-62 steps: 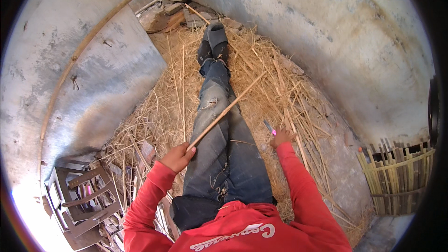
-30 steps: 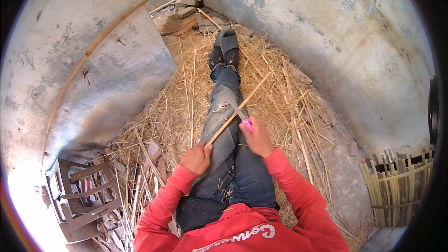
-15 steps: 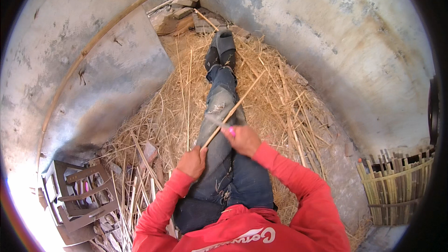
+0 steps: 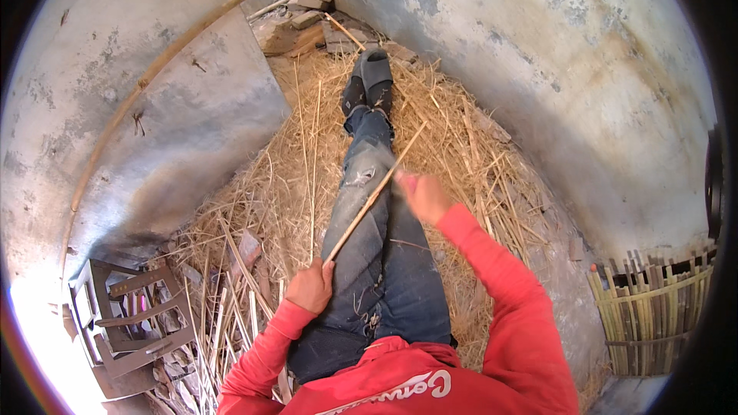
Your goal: The person scrapes a long wood stalk using a knife while sitting on a straw-covered floor.
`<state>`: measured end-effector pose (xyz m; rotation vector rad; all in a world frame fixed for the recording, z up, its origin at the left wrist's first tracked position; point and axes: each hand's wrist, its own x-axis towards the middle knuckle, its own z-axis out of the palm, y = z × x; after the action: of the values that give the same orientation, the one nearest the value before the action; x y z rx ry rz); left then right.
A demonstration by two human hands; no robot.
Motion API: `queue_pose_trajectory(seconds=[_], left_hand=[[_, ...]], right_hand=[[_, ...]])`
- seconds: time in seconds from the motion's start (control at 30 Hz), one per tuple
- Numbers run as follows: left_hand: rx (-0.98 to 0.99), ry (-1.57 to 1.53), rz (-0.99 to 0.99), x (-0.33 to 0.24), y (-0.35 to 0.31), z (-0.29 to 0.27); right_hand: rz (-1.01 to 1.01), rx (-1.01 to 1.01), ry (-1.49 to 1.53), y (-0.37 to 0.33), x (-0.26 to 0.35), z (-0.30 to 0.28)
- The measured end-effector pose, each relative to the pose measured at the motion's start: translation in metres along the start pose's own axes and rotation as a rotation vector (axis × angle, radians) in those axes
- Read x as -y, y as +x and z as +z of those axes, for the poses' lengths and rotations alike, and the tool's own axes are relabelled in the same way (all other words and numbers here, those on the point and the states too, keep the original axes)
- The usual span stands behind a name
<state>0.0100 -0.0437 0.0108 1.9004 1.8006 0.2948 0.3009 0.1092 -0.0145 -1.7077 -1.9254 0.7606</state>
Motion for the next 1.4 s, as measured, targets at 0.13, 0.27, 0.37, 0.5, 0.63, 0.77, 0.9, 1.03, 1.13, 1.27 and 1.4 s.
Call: queue_pose_trajectory(seconds=[0.13, 0.27, 0.37, 0.5, 0.63, 0.77, 0.9, 1.03, 1.13, 1.27, 1.4], left_hand=[[-0.029, 0.081, -0.026, 0.0, -0.005, 0.003], [-0.008, 0.072, -0.049, -0.008, -0.005, -0.001], [-0.035, -0.036, 0.011, 0.01, -0.004, 0.003], [0.028, -0.17, 0.059, 0.013, 0.007, 0.0], [0.061, -0.13, -0.008, 0.009, 0.004, -0.006], [0.031, -0.121, -0.029, 0.007, 0.007, -0.01], [0.087, -0.102, 0.047, 0.016, -0.027, -0.032], [0.025, -0.176, -0.045, 0.031, -0.046, -0.031], [0.041, -0.111, -0.017, 0.017, -0.034, -0.02], [0.015, -0.098, -0.008, 0.013, -0.02, -0.019], [0.008, -0.073, 0.008, 0.015, -0.012, -0.013]], right_hand=[[-0.126, 0.038, -0.021, -0.032, 0.023, 0.028], [0.002, 0.079, 0.054, -0.019, 0.016, 0.005], [-0.137, 0.087, 0.062, -0.046, 0.041, 0.027], [-0.067, 0.134, 0.101, -0.04, 0.039, 0.026], [-0.1, 0.087, 0.007, -0.043, 0.041, 0.022], [-0.13, 0.091, -0.114, -0.028, 0.035, 0.025], [0.314, -0.518, 0.288, 0.041, -0.113, -0.033], [0.167, -0.286, -0.034, 0.034, -0.088, -0.077], [0.008, -0.137, 0.036, -0.01, -0.013, -0.05], [0.001, 0.185, 0.041, -0.043, 0.063, -0.024], [-0.049, 0.191, 0.02, -0.044, 0.054, 0.013]])
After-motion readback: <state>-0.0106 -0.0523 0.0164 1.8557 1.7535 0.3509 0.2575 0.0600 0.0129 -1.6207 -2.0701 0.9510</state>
